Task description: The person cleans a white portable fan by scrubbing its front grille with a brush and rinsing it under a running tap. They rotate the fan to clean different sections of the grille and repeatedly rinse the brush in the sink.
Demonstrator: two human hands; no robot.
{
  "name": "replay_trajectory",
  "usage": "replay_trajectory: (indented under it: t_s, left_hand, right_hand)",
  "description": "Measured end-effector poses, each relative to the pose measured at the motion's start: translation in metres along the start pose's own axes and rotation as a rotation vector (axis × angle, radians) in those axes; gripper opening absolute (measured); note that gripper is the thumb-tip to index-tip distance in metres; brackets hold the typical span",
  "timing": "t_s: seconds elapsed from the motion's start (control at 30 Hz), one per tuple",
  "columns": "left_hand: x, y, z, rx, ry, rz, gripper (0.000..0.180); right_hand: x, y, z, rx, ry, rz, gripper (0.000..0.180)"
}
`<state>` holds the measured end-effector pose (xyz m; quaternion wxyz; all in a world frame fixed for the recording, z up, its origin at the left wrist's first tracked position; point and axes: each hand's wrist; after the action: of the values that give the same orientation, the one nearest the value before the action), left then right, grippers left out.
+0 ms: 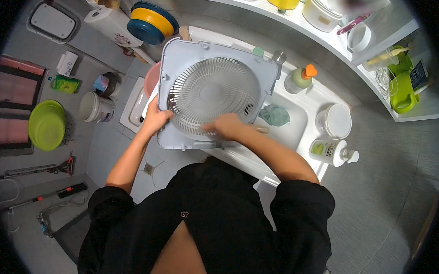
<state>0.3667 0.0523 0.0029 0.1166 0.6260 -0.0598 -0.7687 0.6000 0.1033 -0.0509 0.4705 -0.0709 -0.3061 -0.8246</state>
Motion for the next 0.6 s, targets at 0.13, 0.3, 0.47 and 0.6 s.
replay_trajectory:
  t_s: [0.13,0.3,0.47,0.6]
  left_hand:
    - [-0.001,-0.004,0.004,0.032,-0.034,0.021,0.059]
    - [-0.018,-0.016,0.004,0.066,-0.109,0.059,0.065]
    - [-0.025,-0.027,0.021,0.07,-0.213,-0.063,0.068]
    - [-0.058,-0.046,0.047,0.119,-0.263,-0.05,0.067]
  right_hand:
    - [-0.018,0.005,0.004,0.078,0.066,-0.065,0.039]
    - [0.007,-0.003,0.002,0.092,0.166,-0.004,0.04]
    - [-0.032,0.011,0.027,0.038,0.178,-0.087,0.038]
    - [-0.006,0.023,0.063,-0.21,-0.168,-0.095,0.036]
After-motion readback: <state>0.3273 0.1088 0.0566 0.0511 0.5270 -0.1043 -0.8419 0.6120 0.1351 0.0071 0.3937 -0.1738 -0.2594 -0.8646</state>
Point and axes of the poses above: each hand's wrist, its own y-axis away from the middle knuckle, its own z-axis out of the back of the hand, x = y × z, and after that the axes turned 6 degrees about x, right-handed
